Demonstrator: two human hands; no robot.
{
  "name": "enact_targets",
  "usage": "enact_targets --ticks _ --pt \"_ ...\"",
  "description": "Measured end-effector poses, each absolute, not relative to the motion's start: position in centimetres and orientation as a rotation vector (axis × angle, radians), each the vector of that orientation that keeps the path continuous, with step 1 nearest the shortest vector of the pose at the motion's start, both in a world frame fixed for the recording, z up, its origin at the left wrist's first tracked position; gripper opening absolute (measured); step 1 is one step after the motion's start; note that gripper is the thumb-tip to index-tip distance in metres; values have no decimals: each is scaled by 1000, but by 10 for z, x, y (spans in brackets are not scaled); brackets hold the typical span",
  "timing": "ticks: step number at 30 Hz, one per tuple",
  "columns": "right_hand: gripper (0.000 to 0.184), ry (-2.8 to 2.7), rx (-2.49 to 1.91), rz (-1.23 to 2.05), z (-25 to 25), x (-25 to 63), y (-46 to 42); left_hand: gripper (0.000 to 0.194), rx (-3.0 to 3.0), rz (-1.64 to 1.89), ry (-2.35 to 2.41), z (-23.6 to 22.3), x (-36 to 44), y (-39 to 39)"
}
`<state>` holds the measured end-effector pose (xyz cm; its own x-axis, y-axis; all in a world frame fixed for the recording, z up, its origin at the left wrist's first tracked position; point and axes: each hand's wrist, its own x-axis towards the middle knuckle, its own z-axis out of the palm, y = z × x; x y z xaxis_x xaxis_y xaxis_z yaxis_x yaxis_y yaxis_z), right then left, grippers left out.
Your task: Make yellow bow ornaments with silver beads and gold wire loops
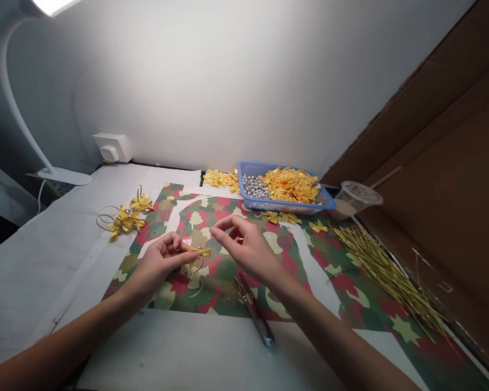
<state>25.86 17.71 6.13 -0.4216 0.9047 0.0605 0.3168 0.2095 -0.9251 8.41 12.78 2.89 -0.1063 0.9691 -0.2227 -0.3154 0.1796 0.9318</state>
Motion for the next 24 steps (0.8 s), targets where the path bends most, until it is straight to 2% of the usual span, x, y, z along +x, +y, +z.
enact_targets --ticks 4,7,15,24 --pt "31 -1777 -1158 1661 54 255 186 39 797 1281 1158 28 84 128" --pt "35 -1645 -1136 1800 46 252 186 37 817 1278 1154 27 84 128" --pt "31 -1590 -1091 1874 36 251 187 36 856 1270 1153 29 86 126" --pt "34 -1589 -1082 1661 45 251 179 35 859 1269 1167 31 86 127"
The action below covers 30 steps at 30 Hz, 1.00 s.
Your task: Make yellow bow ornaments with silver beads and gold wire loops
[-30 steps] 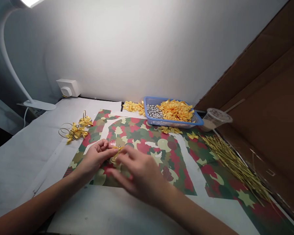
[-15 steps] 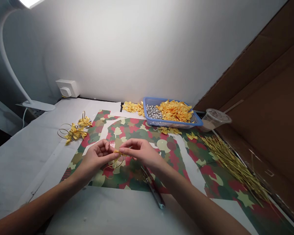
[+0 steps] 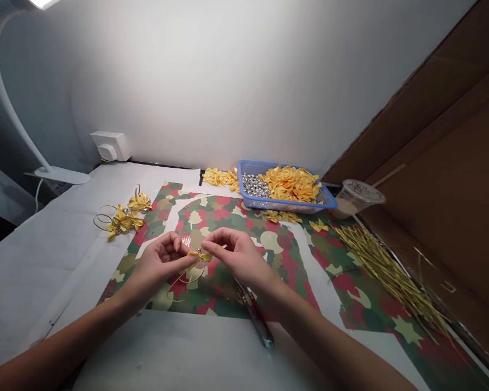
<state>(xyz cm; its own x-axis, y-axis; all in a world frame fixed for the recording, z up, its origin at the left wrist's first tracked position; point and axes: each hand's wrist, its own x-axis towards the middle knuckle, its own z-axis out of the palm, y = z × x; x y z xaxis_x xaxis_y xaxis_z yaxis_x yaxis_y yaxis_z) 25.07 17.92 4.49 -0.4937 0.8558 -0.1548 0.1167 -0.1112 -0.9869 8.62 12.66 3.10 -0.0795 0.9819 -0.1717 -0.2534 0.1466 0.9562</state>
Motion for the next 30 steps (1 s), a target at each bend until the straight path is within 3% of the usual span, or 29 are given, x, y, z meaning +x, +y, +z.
enact_targets --ticks 5,16,22,30 --pt "34 -1586 -1129 1598 48 253 178 36 853 1274 1174 33 86 127" --pt "28 -1433 -1068 1814 39 254 180 38 868 1264 1191 33 87 126" --pt "17 -1699 -1053 1782 44 267 183 37 888 1209 1213 30 86 126" --pt "14 -2199 -914 1271 40 268 181 35 924 1150 1222 27 85 126"
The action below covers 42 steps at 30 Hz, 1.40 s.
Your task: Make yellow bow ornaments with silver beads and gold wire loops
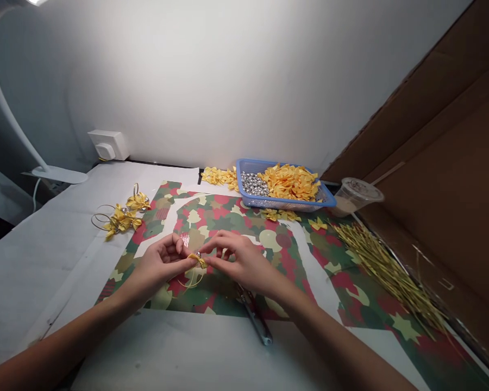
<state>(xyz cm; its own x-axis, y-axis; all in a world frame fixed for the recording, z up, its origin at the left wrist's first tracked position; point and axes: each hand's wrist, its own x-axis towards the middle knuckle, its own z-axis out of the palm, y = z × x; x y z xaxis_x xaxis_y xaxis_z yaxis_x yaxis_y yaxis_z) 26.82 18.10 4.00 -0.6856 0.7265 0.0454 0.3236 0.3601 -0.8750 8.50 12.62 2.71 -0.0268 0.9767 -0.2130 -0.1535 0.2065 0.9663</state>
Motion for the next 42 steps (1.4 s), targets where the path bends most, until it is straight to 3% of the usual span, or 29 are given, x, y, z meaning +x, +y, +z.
enact_targets --ticks 3,10,21,28,31,42 --pt "12 -2196 -899 1217 36 268 179 37 930 1141 1224 27 85 127" --pt "12 -2050 -798 1470 26 274 180 38 908 1088 1190 27 84 130" --pt "4 -2121 -843 1250 17 283 178 36 933 1006 1206 29 89 132" --pt "10 -1832 -691 1875 14 285 185 37 917 965 1126 31 88 133" --pt "13 -1705 -717 1986 13 287 189 37 923 964 1122 30 88 133" --pt "15 -1914 -893 1730 14 287 185 33 925 952 1159 29 88 133"
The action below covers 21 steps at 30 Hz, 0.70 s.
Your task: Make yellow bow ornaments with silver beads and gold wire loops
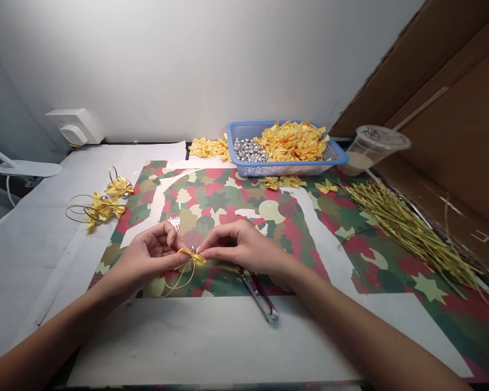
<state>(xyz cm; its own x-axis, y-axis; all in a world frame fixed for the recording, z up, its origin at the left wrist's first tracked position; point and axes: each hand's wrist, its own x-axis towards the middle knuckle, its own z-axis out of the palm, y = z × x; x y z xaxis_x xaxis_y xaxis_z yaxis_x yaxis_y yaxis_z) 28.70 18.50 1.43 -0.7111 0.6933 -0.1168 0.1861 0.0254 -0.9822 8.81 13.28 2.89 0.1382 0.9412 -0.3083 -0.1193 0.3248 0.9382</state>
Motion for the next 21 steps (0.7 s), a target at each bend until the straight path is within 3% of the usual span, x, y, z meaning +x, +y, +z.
enact_targets --ticks 8,21 --pt "16 -2015 -886 1354 26 292 185 35 926 933 1203 31 89 134" --pt "22 -1242 -953 1689 18 306 200 35 919 924 1196 29 87 133"
